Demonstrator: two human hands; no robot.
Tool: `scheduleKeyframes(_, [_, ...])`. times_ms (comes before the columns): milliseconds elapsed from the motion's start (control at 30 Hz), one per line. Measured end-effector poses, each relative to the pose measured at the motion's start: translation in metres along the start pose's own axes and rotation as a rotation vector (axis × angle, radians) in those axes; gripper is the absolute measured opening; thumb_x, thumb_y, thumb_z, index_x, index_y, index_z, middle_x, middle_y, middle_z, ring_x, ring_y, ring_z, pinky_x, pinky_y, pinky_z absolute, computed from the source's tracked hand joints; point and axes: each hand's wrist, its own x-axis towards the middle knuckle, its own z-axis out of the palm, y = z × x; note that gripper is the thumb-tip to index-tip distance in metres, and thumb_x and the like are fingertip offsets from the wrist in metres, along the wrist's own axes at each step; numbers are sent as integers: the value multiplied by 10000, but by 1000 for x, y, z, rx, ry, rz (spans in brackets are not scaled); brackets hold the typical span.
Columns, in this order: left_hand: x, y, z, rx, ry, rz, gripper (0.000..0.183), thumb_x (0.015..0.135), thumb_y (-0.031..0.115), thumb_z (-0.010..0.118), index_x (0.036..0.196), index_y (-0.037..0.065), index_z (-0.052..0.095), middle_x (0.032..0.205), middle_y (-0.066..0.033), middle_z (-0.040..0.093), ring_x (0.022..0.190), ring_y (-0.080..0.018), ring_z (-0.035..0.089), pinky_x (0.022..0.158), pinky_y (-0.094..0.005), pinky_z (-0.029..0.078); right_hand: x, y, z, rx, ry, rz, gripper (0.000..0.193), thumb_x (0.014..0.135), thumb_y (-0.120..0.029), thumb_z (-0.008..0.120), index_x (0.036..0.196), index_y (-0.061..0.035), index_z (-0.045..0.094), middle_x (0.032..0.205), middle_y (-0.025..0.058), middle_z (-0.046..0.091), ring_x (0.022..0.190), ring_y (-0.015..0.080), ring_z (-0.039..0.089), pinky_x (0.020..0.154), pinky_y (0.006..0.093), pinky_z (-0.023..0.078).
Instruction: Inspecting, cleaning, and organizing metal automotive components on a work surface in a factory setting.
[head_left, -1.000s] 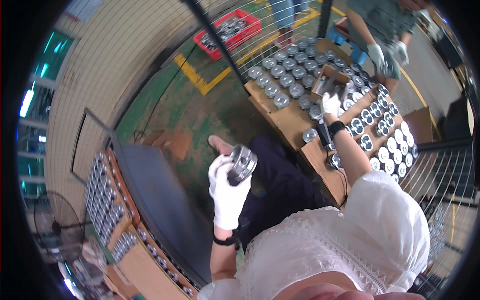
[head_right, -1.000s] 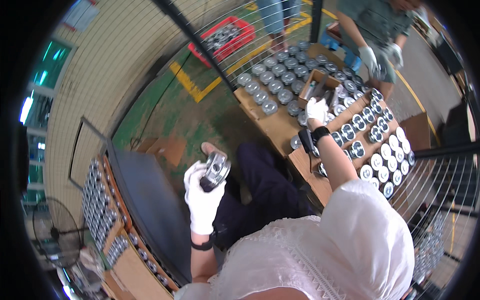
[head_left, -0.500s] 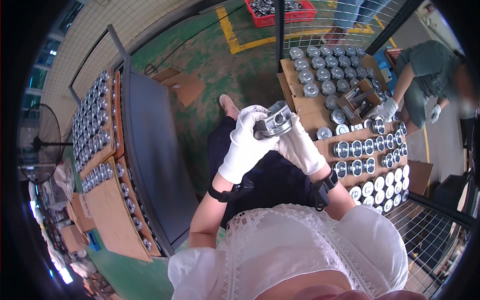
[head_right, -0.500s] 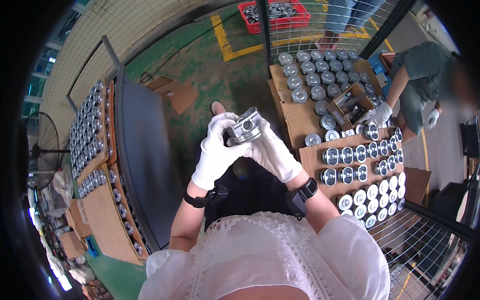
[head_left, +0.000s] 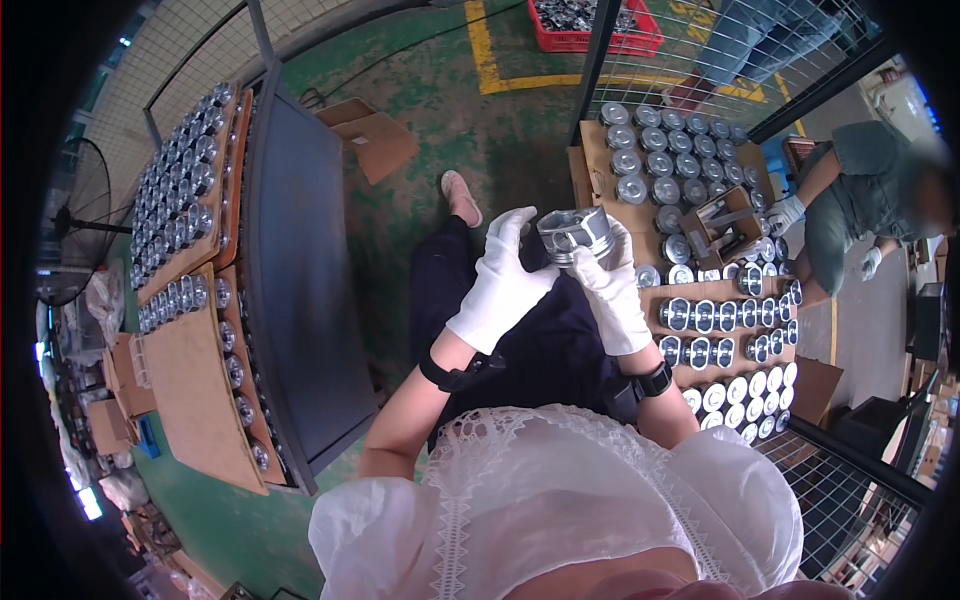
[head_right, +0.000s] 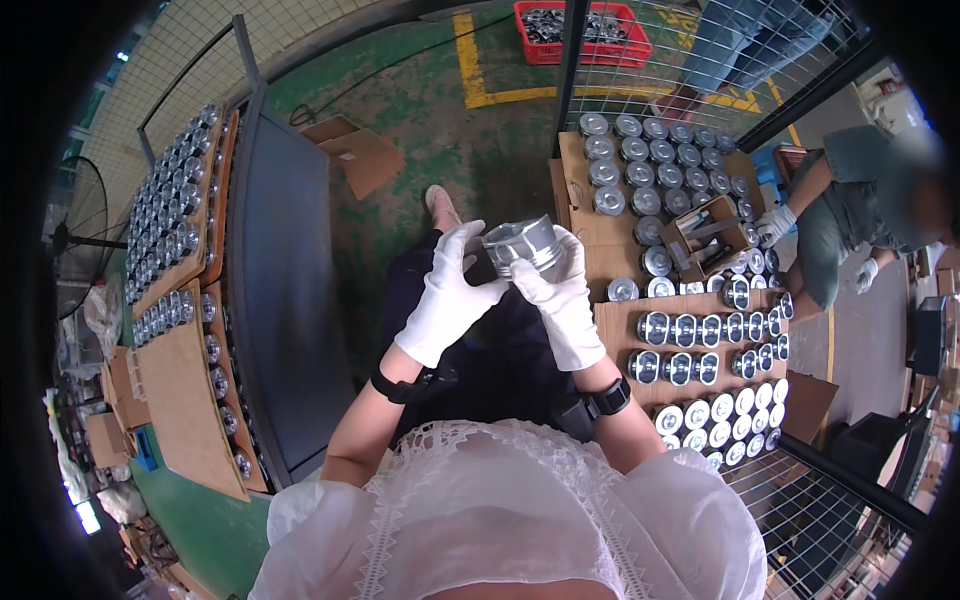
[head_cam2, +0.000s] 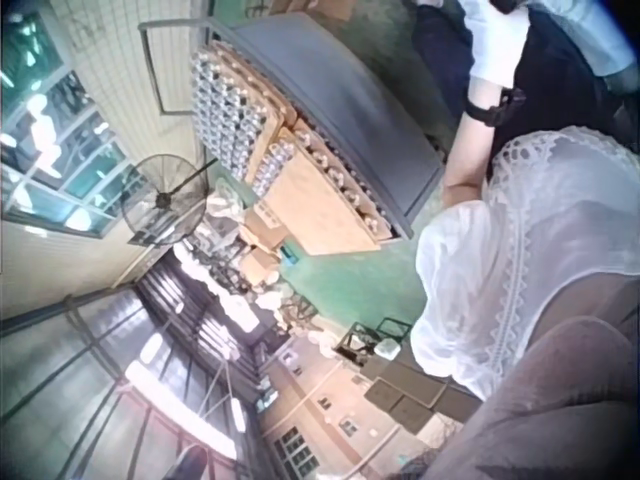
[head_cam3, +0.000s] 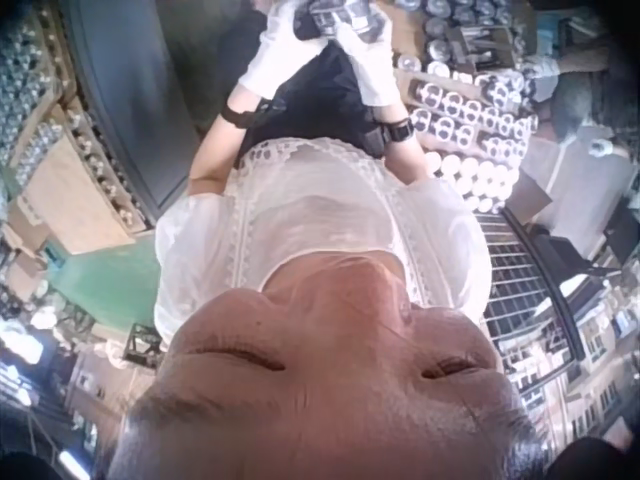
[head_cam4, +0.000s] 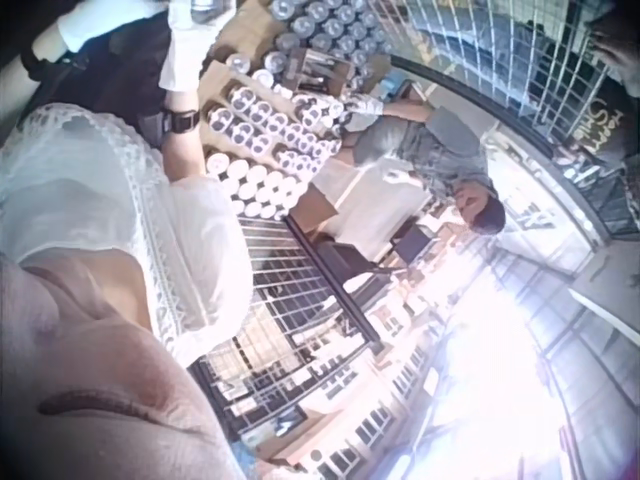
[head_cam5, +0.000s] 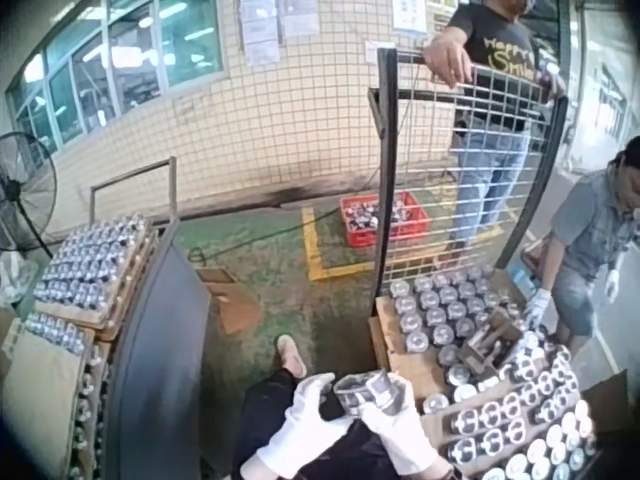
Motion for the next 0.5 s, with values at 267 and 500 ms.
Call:
scheduleKeyframes(267, [-8, -20, -8, -60, -86, -44, 546, 918, -15, 616, 1437, 57, 461, 1439, -149, 467, 1308, -299, 557, 1086, -421, 494, -5, -8, 11, -406, 109, -223, 786, 734, -183, 940, 1322, -45, 437, 1224, 119, 618, 1053, 208, 653, 928, 352, 548])
scheduleKeyframes(500, [-11, -26, -1, -72, -81, 16, 406, 969, -5, 569, 1371, 37, 526, 1383, -144, 507, 1262, -280, 580, 1031, -381, 510, -4, -8, 12, -923, 238, -622, 816, 659, -171, 963, 1284, -42, 454, 1235, 171, 533, 1120, 314, 600, 927, 415, 528])
